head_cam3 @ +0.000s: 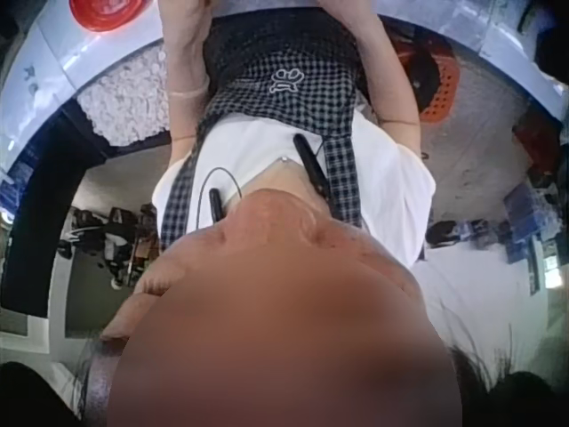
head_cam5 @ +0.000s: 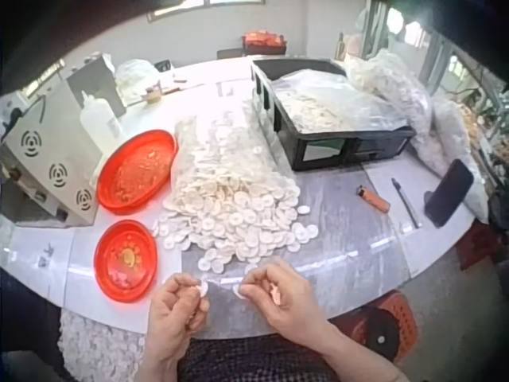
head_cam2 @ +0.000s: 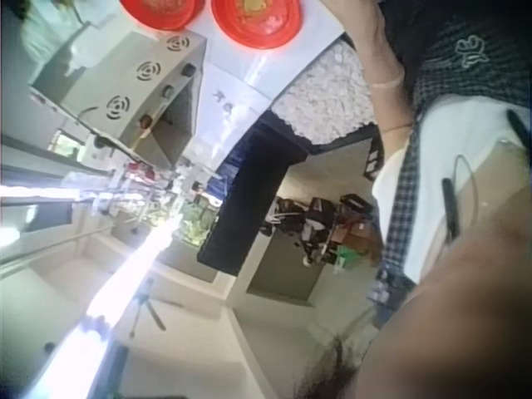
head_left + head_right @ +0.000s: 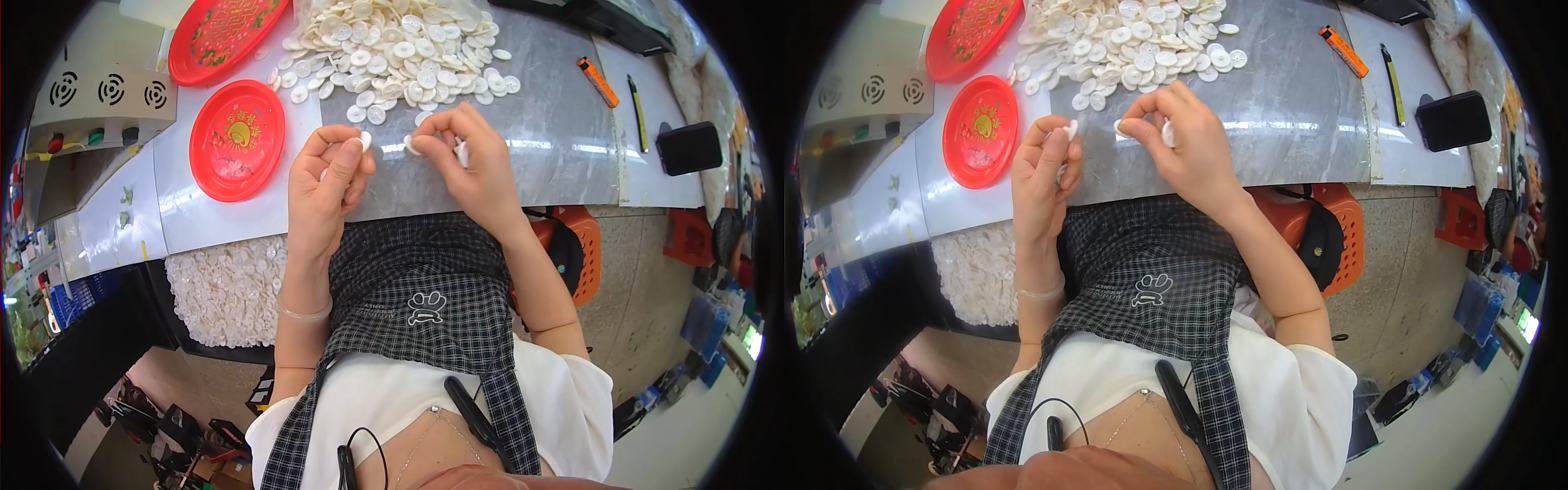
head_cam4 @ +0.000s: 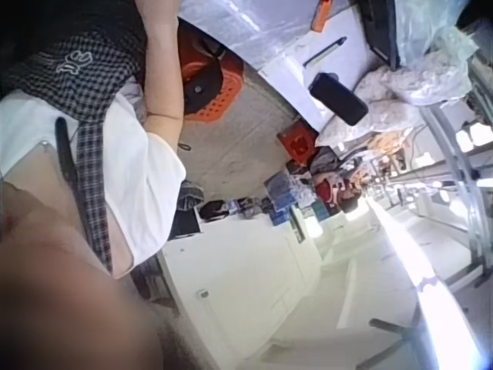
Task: Inspecting and sorting small white plastic toy components at a workbench.
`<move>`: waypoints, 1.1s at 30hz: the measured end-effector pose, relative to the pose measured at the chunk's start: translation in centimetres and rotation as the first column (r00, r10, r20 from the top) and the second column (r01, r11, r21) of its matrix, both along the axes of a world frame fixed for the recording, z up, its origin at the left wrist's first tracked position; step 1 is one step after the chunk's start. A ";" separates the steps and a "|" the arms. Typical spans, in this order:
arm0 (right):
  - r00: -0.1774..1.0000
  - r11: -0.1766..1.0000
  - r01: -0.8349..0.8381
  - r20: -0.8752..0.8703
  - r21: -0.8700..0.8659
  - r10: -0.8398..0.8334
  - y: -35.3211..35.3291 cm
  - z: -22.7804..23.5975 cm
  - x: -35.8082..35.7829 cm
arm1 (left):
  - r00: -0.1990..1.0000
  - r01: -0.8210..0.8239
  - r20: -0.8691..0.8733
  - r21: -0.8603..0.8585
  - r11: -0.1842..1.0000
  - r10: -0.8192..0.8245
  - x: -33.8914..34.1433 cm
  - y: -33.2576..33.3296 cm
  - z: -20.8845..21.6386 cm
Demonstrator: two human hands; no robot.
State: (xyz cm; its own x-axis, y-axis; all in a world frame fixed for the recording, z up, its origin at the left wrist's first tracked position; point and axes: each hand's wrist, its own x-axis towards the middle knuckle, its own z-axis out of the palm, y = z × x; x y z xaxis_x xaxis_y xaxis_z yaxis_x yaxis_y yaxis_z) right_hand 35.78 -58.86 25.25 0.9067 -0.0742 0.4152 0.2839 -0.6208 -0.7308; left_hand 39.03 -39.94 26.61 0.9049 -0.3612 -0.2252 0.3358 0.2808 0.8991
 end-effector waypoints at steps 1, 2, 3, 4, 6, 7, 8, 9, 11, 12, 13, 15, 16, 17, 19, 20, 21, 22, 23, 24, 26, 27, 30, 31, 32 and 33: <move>0.956 0.883 -0.038 -0.241 0.469 0.169 -0.4 0.6 -0.3 | 1.000 0.002 -0.002 -0.005 1.000 -0.002 0.0 0.0 0.0; 0.838 0.566 0.069 -0.356 0.821 0.414 -0.7 0.9 -0.5 | 0.999 0.032 -0.014 -0.022 0.999 -0.033 -0.1 -0.1 0.1; 0.840 0.571 0.076 -0.361 0.817 0.405 -0.9 0.8 -0.6 | 0.997 0.068 -0.027 -0.041 0.997 -0.069 -0.2 -0.2 0.2; 0.789 0.252 0.093 -0.226 0.963 0.571 -1.2 0.4 -0.5 | 0.997 0.076 -0.029 -0.048 0.996 -0.077 -0.3 -0.5 0.3; 0.740 -0.093 0.139 -0.041 0.986 0.672 -1.4 0.4 -0.5 | 0.990 0.114 -0.073 -0.103 0.988 -0.122 -0.5 -0.9 0.4; 0.732 -0.171 0.178 -0.014 0.969 0.681 -1.1 0.5 -0.6 | 0.989 0.117 -0.076 -0.106 0.987 -0.125 -0.6 -1.1 0.5; 0.726 -0.248 0.216 0.015 0.944 0.688 -0.9 0.6 -0.6 | 0.989 0.117 -0.081 -0.109 0.987 -0.127 -0.8 -1.4 0.5; 0.727 -0.247 0.217 0.012 0.945 0.686 -0.8 0.7 -0.6 | 0.988 0.117 -0.086 -0.112 0.987 -0.127 -0.9 -1.5 0.5; 0.722 -0.321 0.271 0.029 0.908 0.691 -0.8 0.8 -0.7 | 0.984 0.135 -0.099 -0.146 0.980 -0.150 -0.8 -1.7 0.4; 0.723 -0.321 0.271 0.028 0.908 0.690 -0.8 0.7 -0.8 | 0.979 0.151 -0.109 -0.179 0.972 -0.172 -0.8 -1.7 0.4; 0.724 -0.325 0.266 0.035 0.907 0.689 -0.8 0.7 -0.8 | 0.979 0.152 -0.110 -0.179 0.972 -0.173 -0.7 -1.8 0.3; 0.724 -0.330 0.261 0.042 0.907 0.688 -0.8 0.7 -0.9 | 0.955 0.184 -0.168 -0.311 0.933 -0.245 -0.6 -1.7 0.2; 0.724 -0.339 0.272 0.041 0.901 0.689 -0.8 0.7 -0.9 | 0.955 0.185 -0.169 -0.310 0.933 -0.245 -0.5 -1.6 0.0; 0.723 -0.348 0.283 0.039 0.894 0.689 -0.7 0.7 -0.9 | 0.940 0.209 -0.166 -0.407 0.889 -0.297 -0.5 -1.5 -0.3; 0.723 -0.356 0.279 0.049 0.892 0.689 -0.7 0.7 -0.9 | 0.924 0.230 -0.158 -0.498 0.836 -0.348 -0.5 -1.5 -0.3; 0.722 -0.363 0.276 0.058 0.890 0.690 -0.7 0.6 -0.9 | 0.917 0.196 -0.192 -0.548 0.813 -0.351 -0.6 -1.5 -0.2; 0.721 -0.364 0.276 0.059 0.890 0.691 -0.7 0.7 -0.9 | 0.908 0.160 -0.225 -0.595 0.788 -0.354 -0.7 -1.6 -0.2; 0.729 -0.342 0.278 0.035 0.897 0.684 -0.6 0.7 -0.9 | 0.909 0.159 -0.225 -0.593 0.789 -0.352 -0.7 -1.6 -0.3; 0.736 -0.321 0.282 0.011 0.904 0.677 -0.6 0.7 -1.0 | 0.906 0.178 -0.207 -0.606 0.775 -0.370 -0.8 -1.5 -0.4; 0.734 -0.322 0.281 0.013 0.904 0.679 -0.6 0.7 -1.0 | 0.902 0.198 -0.188 -0.618 0.760 -0.388 -0.7 -1.5 -0.5; 0.780 -0.214 0.212 -0.033 0.954 0.625 -0.7 0.6 -1.1 | 0.897 0.206 -0.184 -0.630 0.749 -0.402 -0.7 -1.7 -0.4; 0.776 -0.217 0.211 -0.029 0.953 0.630 -0.7 0.6 -1.2 | 0.891 0.215 -0.180 -0.642 0.736 -0.417 -0.8 -1.7 -0.4; 0.812 -0.056 0.162 -0.101 0.985 0.575 -1.1 0.3 -1.5 | 0.882 0.207 -0.188 -0.669 0.713 -0.432 -0.7 -1.6 -0.6; 0.825 0.013 0.119 -0.106 0.993 0.556 -1.3 0.0 -1.7 | 0.883 0.205 -0.187 -0.669 0.714 -0.429 -0.7 -1.5 -0.6; 0.838 0.084 0.076 -0.109 0.994 0.535 -1.3 -0.1 -1.8 | 0.877 0.200 -0.194 -0.686 0.700 -0.440 -0.7 -1.4 -0.6; 0.837 0.084 0.075 -0.108 0.994 0.537 -1.1 0.0 -1.8 | 0.870 0.194 -0.200 -0.703 0.684 -0.452 -0.7 -1.4 -0.7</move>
State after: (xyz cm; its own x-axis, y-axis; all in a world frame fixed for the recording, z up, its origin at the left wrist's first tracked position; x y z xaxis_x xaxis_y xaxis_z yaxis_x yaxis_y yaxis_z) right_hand 34.01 -60.00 25.28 0.9784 0.1318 -0.1593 -0.2052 0.7139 -0.6695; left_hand 38.32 -41.31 25.91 0.6144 -0.7849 -0.0804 0.7549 0.5551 0.3493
